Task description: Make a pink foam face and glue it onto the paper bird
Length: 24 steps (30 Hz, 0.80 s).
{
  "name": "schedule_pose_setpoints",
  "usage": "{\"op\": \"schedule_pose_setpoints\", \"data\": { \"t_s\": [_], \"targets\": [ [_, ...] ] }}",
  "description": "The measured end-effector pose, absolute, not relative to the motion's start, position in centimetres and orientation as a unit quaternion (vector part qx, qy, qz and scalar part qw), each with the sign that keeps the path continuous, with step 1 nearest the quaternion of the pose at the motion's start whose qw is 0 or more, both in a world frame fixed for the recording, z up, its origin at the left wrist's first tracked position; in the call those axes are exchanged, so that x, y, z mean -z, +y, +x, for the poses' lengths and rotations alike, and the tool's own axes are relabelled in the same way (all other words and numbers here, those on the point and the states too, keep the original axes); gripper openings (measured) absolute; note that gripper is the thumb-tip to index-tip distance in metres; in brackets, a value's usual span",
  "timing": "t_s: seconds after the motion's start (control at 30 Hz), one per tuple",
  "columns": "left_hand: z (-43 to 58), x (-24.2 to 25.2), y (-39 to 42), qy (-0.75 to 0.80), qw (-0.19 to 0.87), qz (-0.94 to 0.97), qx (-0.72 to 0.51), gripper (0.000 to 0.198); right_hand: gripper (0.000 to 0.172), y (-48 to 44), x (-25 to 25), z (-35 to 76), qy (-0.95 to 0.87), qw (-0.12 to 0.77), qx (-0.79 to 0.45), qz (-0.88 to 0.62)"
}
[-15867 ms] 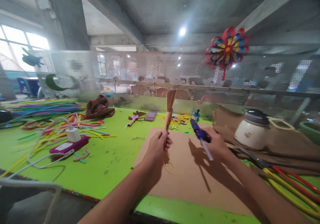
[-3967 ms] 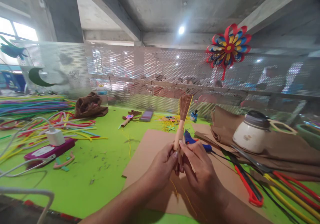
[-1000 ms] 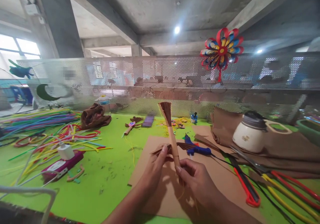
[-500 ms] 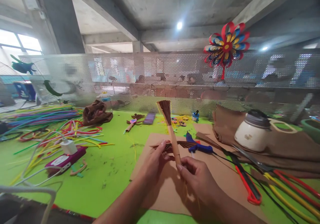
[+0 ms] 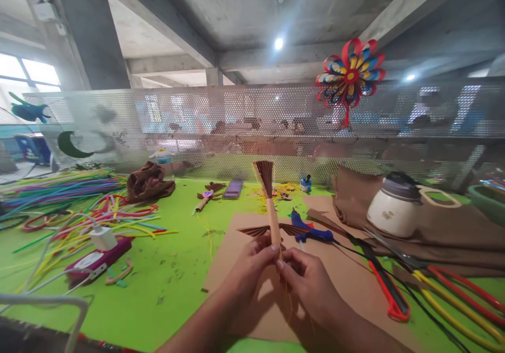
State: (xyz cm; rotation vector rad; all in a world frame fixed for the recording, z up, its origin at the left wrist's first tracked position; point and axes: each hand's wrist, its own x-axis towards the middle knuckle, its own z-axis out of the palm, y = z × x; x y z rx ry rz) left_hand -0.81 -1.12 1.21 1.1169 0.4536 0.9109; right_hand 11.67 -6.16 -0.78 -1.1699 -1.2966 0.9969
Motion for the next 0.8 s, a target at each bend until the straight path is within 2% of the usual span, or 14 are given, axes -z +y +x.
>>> {"op": "schedule_pose_setpoints", "data": {
  "t_s": [0.5, 0.8],
  "targets": [
    [-0.5, -0.3, -0.3, 0.244, 0.712, 0.515, -0.41, 0.028, 0.034, -5.9, 0.7, 11.3, -0.52, 0.559, -0.402, -0.505],
    [-0.7, -0.4, -0.1, 0.266, 0.679, 0.552, -0.404, 0.024, 0.035, -4.9, -0.5, 14.0, -0.495, 0.633, -0.336, -0.491]
  ]
}}
